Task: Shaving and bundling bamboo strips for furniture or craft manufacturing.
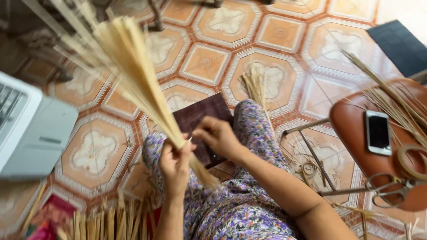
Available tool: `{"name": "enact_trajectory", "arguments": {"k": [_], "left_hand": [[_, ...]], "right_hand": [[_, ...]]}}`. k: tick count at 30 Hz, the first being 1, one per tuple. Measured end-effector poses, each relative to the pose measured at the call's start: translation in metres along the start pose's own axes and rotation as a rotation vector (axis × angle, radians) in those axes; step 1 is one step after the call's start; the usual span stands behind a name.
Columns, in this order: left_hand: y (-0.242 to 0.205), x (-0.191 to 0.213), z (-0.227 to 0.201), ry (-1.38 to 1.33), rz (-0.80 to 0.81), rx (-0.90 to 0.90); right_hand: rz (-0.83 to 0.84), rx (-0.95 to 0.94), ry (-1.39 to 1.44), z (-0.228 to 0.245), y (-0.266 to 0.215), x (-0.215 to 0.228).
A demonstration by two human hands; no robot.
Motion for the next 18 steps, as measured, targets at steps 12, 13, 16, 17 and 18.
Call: {"name": "enact_trajectory", "arguments": {"k": [12, 13, 16, 17, 18], "left_hand": [[0.006, -0.027, -0.006, -0.048, 0.074, 0.041], [0.006, -0.032, -0.009, -0.003, 0.062, 0.016], [0.007, -0.037, -0.015, 0.119, 0.078, -0.024], [0.010, -0.038, -0.016, 0.118, 0.095, -0.022], [0.013, -0.039, -0.017, 0.170, 0.094, -0.037]], "right_hand": [[0.128, -0.213, 0.541, 0.008, -0.013, 0.023], [0.013, -0.091, 0.351, -0.005, -0.009, 0.022], [-0.212, 0.191, -0.025, 0.019, -0.008, 0.031], [-0.228, 0.190, -0.025, 0.015, -0.011, 0.031], [-0.279, 0.221, -0.223, 0.011, -0.014, 0.030]]}}
Point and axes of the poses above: each hand's wrist, its own y-axis towards the middle knuckle, its own x-axis out of the back of the hand, z = x × y, the point moved 1 cm from there along y, towards the middle knuckle, and after that the axes turned 7 degrees about -x, right-handed, at the moved point
